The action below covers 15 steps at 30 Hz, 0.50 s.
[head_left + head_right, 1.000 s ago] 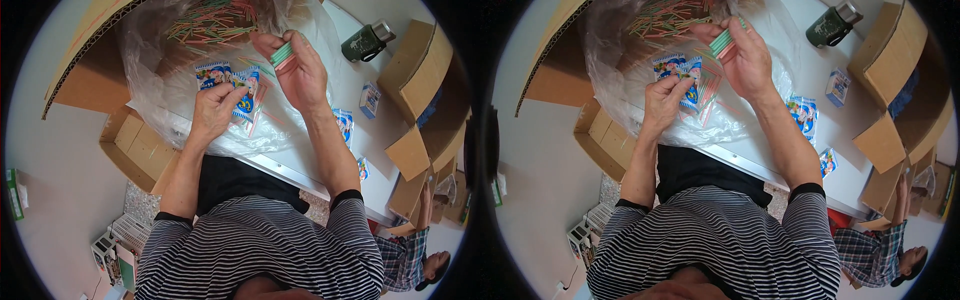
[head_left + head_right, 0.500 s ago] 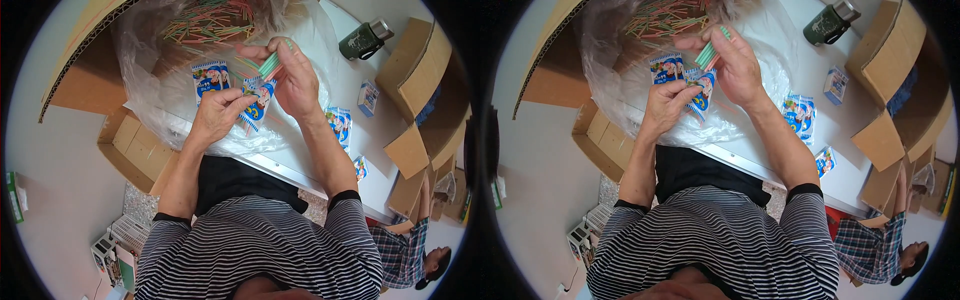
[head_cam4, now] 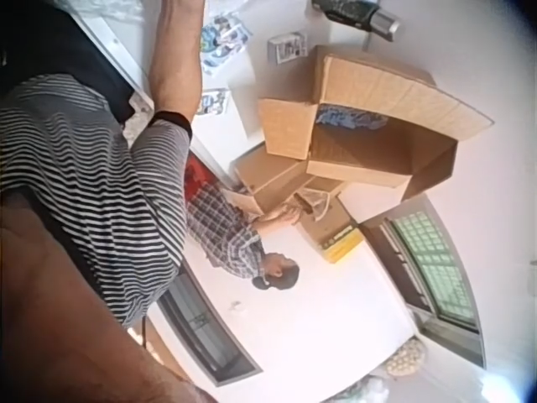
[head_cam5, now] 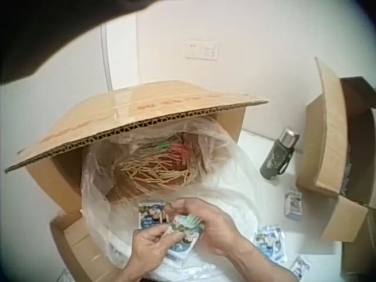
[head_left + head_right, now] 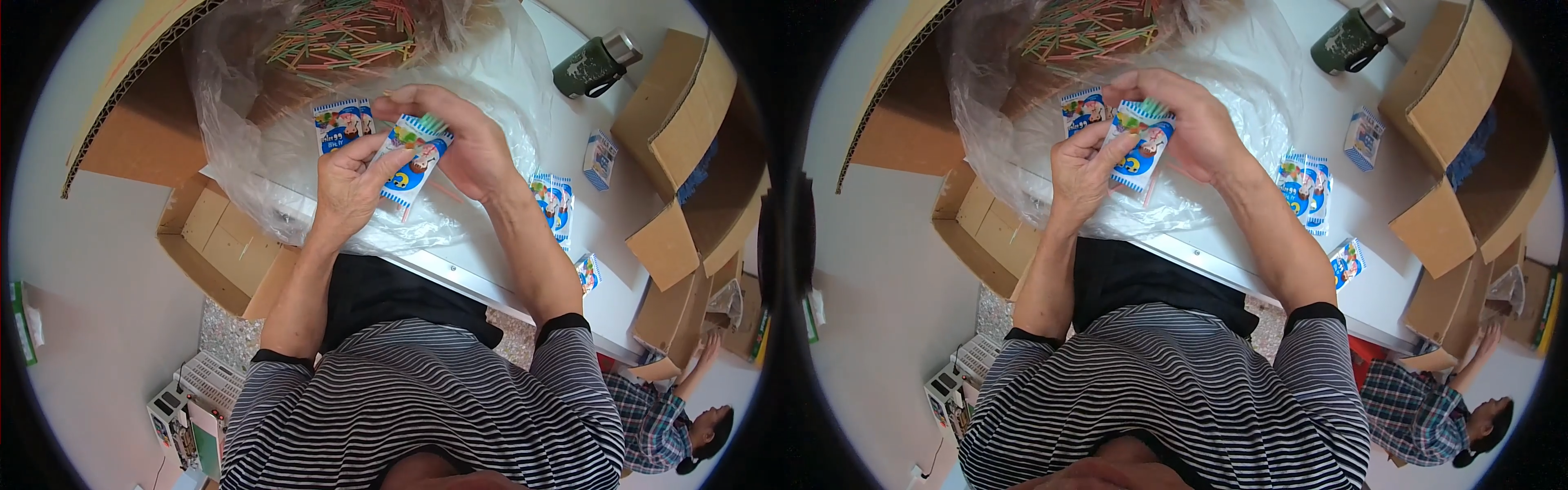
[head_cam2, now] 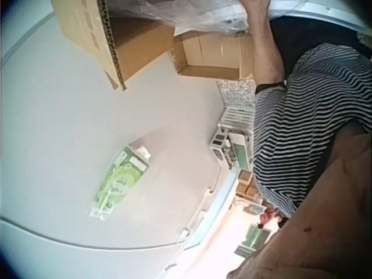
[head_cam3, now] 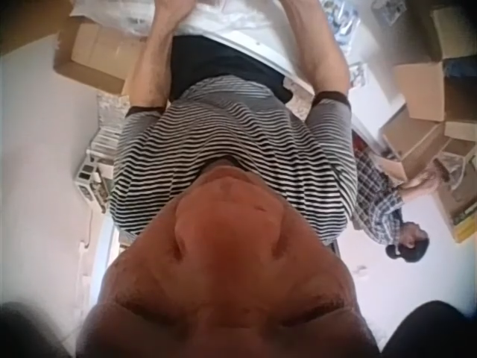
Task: Counting and packaging small blue packets into boxes.
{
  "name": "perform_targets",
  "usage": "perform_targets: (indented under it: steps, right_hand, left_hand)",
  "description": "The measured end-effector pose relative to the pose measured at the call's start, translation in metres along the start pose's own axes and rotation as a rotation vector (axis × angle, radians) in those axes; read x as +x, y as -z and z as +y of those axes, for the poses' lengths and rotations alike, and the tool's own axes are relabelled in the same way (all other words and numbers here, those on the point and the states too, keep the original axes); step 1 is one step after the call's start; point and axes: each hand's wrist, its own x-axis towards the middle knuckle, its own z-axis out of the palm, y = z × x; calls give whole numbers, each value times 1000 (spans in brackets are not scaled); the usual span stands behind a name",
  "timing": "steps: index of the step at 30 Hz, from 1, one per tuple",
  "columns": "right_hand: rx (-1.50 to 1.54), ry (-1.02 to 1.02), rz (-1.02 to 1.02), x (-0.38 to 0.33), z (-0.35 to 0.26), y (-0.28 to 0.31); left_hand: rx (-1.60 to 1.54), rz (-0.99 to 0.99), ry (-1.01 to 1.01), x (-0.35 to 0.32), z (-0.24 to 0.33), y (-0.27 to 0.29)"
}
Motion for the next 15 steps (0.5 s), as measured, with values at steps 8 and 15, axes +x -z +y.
perform_targets:
  steps: [8, 15]
  right_hand:
    - [-66, 45, 178, -15, 1, -14]
    - [-831, 33, 379, -65, -15, -1]
  left_hand:
    - [-212, 128, -105, -2, -12, -6]
    - [418, 293, -176, 0, 0, -2]
